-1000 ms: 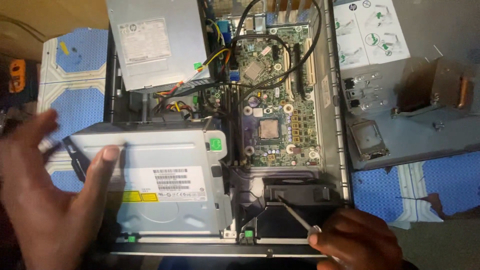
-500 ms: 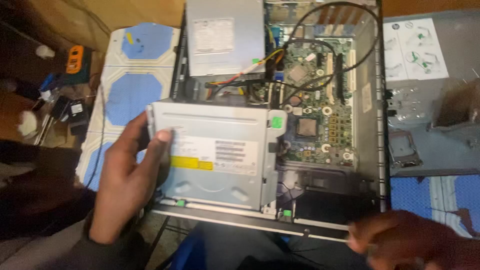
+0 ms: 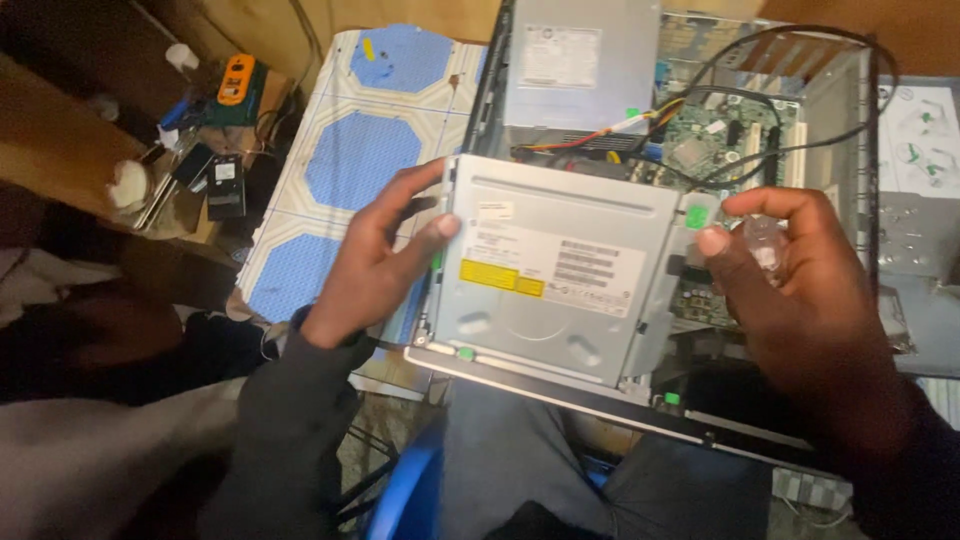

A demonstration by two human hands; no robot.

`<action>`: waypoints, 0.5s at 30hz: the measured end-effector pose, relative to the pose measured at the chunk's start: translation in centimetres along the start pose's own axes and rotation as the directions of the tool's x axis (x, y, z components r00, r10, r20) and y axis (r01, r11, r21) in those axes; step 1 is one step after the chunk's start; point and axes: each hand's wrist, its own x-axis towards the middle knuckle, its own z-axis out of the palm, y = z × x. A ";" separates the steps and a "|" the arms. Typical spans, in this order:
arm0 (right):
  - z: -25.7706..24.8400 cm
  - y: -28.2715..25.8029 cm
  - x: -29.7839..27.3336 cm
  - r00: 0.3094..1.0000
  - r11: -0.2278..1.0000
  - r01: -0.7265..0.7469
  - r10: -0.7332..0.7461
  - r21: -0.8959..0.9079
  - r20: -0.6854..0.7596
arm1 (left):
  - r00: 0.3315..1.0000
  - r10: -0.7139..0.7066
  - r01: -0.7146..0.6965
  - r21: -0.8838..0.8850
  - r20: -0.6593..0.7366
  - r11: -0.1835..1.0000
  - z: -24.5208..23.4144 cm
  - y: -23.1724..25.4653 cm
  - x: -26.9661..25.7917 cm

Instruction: Disassembling and working on the internal components of a desktop computer.

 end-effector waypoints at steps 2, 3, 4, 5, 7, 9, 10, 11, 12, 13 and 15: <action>0.7 0.2 0.5 0.992 0.993 -0.106 0.109 -0.048 0.060 | 0.997 -0.041 0.041 -0.007 0.061 0.999 0.2 -0.5 0.2; 1.0 -0.6 0.6 0.992 0.993 -0.105 0.109 -0.051 0.064 | 0.997 -0.043 0.044 -0.009 0.057 0.999 0.3 -1.3 0.5; 1.2 -1.4 0.6 0.989 0.995 -0.099 0.101 -0.033 0.104 | 0.996 0.021 -0.014 -0.085 0.084 0.996 0.4 -2.1 0.7; 1.4 -2.2 0.7 0.985 0.996 -0.092 0.093 -0.014 0.144 | 0.991 0.086 -0.069 -0.161 0.106 0.985 0.6 -2.8 1.1; 1.8 -2.3 0.5 0.988 0.996 -0.094 0.092 0.009 0.126 | 0.988 0.096 -0.070 -0.214 0.117 0.974 0.9 -3.5 1.4; 2.2 -1.9 0.6 0.991 0.995 -0.092 0.088 0.033 0.104 | 0.985 0.112 -0.075 -0.264 0.127 0.962 1.1 -3.9 1.9; 2.3 -1.4 0.6 0.992 0.993 -0.095 0.089 0.069 0.093 | 0.983 0.129 -0.087 -0.281 0.134 0.956 1.1 -4.0 1.9; 2.5 -0.8 0.6 0.993 0.990 -0.099 0.090 0.105 0.082 | 0.979 0.145 -0.098 -0.298 0.140 0.949 1.3 -4.2 1.9; 2.7 -0.8 0.6 0.992 0.989 -0.102 0.093 0.105 0.084 | 0.980 0.142 -0.094 -0.299 0.141 0.950 1.3 -4.2 1.9; 2.8 -0.8 0.6 0.993 0.976 -0.094 0.078 0.198 0.088 | 0.982 0.134 -0.092 -0.281 0.135 0.955 1.4 -4.1 2.0; 3.0 -0.4 0.6 0.994 0.952 -0.092 0.067 0.293 0.092 | 0.984 0.122 -0.084 -0.263 0.133 0.961 1.8 -4.1 1.9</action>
